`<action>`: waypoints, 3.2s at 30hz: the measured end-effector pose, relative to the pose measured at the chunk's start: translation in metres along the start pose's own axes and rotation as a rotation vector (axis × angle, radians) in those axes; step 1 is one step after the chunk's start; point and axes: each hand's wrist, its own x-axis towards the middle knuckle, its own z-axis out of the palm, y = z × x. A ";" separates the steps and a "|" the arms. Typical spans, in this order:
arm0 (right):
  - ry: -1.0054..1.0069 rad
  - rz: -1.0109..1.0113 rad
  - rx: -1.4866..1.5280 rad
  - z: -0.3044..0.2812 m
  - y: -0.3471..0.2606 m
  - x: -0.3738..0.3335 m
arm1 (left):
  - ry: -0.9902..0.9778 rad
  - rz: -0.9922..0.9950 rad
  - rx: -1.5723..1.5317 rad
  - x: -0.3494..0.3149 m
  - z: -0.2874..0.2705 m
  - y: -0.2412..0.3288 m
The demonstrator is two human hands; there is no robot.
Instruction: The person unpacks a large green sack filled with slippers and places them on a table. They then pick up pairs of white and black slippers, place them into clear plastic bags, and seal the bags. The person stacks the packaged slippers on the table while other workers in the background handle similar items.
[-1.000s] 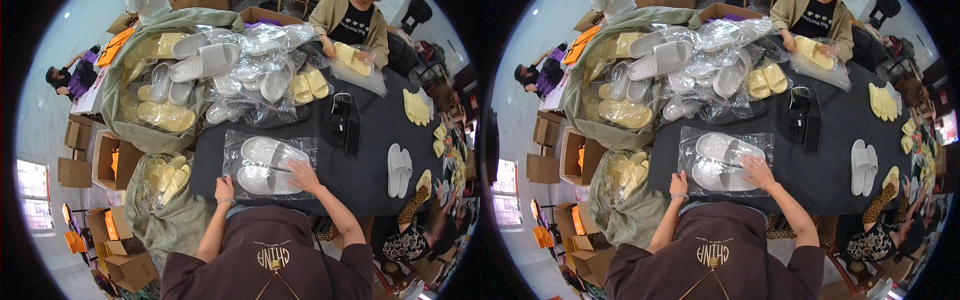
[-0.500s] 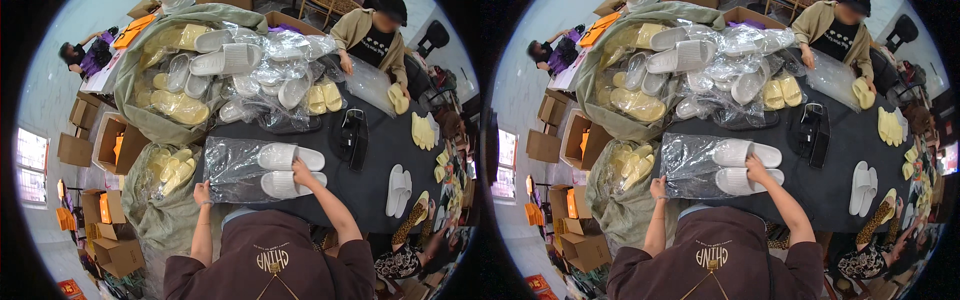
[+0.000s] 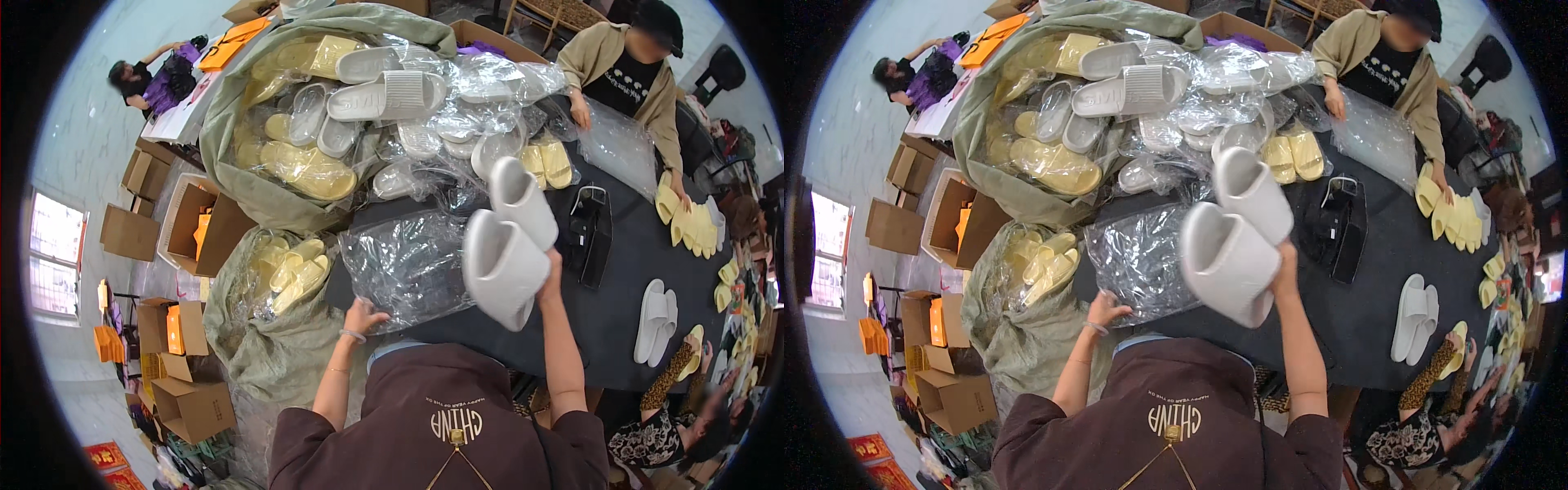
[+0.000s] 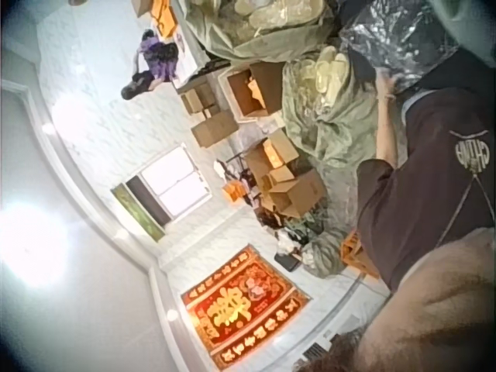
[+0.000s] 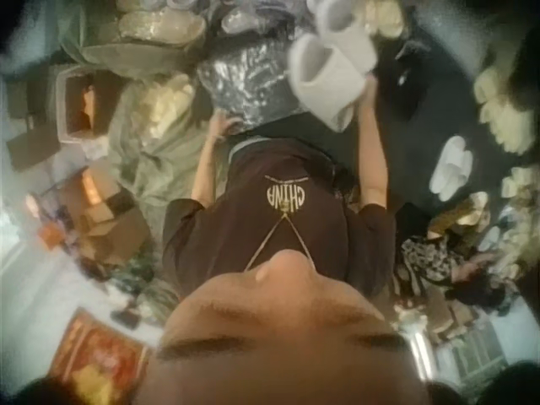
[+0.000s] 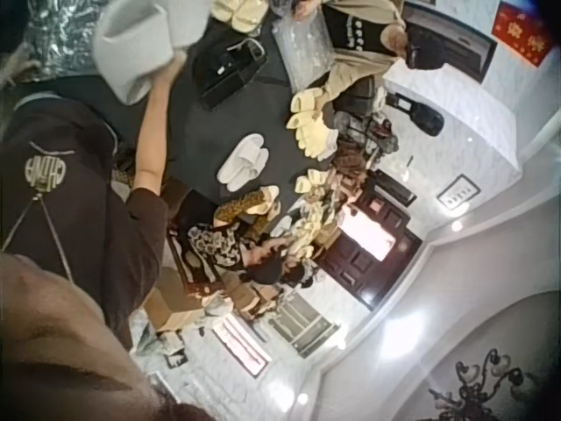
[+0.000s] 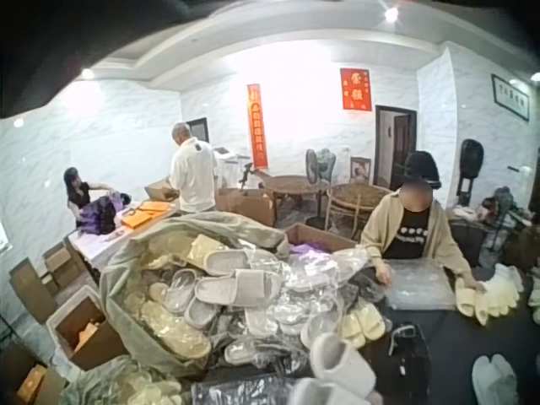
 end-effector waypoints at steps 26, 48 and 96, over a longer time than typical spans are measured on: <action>0.180 -0.414 -1.411 -0.015 0.188 -0.015 | 0.373 -0.151 0.153 0.020 -0.006 -0.009; -0.205 -0.301 -1.256 0.032 0.193 -0.031 | 0.346 0.235 0.200 0.105 0.027 0.103; 1.162 -0.241 -1.138 -0.327 -0.003 -0.058 | 0.521 0.575 0.047 0.134 0.000 0.210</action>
